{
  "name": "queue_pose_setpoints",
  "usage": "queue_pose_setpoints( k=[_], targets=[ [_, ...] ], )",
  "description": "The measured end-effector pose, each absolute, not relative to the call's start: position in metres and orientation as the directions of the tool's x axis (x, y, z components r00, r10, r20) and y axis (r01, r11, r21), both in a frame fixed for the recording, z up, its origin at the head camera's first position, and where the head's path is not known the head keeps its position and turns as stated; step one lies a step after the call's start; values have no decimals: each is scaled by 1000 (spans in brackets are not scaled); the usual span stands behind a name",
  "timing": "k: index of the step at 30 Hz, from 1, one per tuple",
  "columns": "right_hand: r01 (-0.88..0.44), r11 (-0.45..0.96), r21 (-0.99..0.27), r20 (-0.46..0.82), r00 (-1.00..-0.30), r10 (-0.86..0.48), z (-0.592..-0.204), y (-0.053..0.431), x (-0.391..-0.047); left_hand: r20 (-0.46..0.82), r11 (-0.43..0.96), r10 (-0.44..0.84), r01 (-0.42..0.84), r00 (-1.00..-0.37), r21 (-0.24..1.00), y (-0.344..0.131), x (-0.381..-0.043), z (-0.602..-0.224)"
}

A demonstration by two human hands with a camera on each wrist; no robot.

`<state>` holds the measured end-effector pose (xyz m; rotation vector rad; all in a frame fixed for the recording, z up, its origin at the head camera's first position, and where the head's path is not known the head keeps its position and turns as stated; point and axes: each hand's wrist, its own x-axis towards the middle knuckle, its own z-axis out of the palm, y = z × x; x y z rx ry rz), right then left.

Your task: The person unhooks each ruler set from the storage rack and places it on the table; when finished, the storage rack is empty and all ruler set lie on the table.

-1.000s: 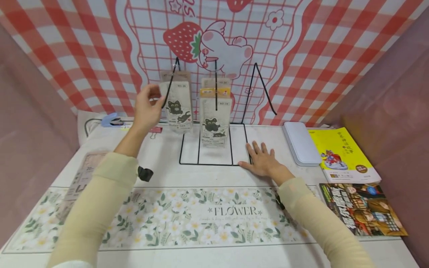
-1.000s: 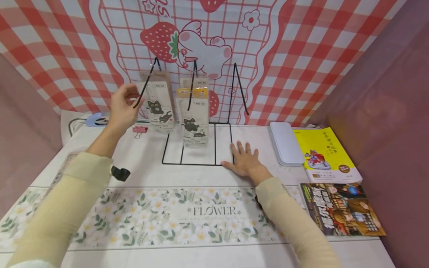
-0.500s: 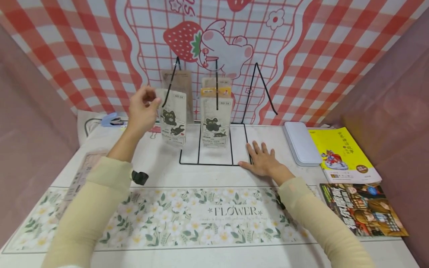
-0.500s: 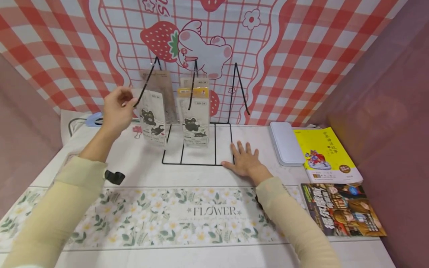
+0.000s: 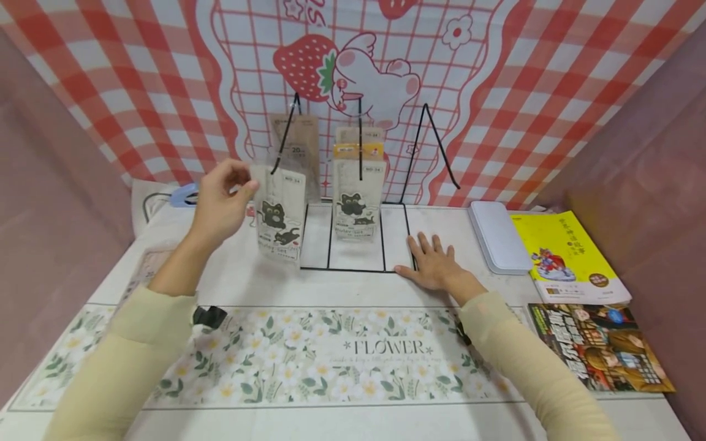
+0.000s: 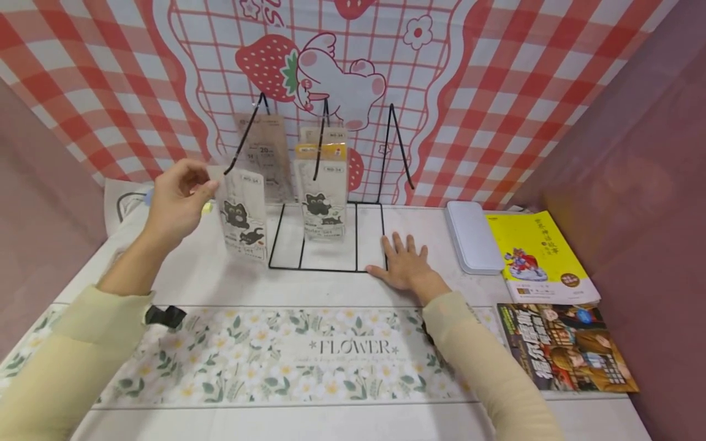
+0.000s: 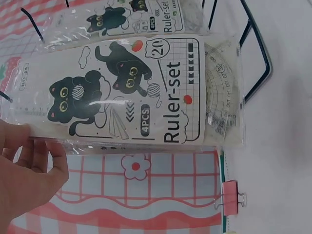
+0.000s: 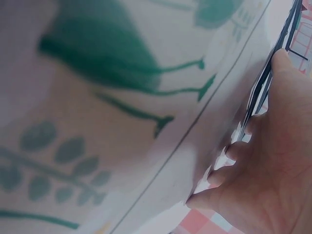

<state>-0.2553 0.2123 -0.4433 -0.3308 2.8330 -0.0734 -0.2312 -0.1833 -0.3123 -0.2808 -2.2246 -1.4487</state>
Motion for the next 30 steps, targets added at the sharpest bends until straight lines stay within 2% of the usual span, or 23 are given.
queue_pose_setpoints(
  k=[14, 22, 30],
  targets=[
    [-219, 973, -75, -284, -931, -231, -442, 213, -255, 452, 342, 56, 442, -890, 829, -213, -188, -307],
    [-219, 973, -78, -280, -932, -232, -445, 213, -256, 220, 499, -8, 187, -976, 846, -249, -197, -322],
    [-215, 973, -83, -268, -936, -230, -447, 214, -256, 50, 423, 10, 49, -999, 905, -295, -215, -372]
  ],
)
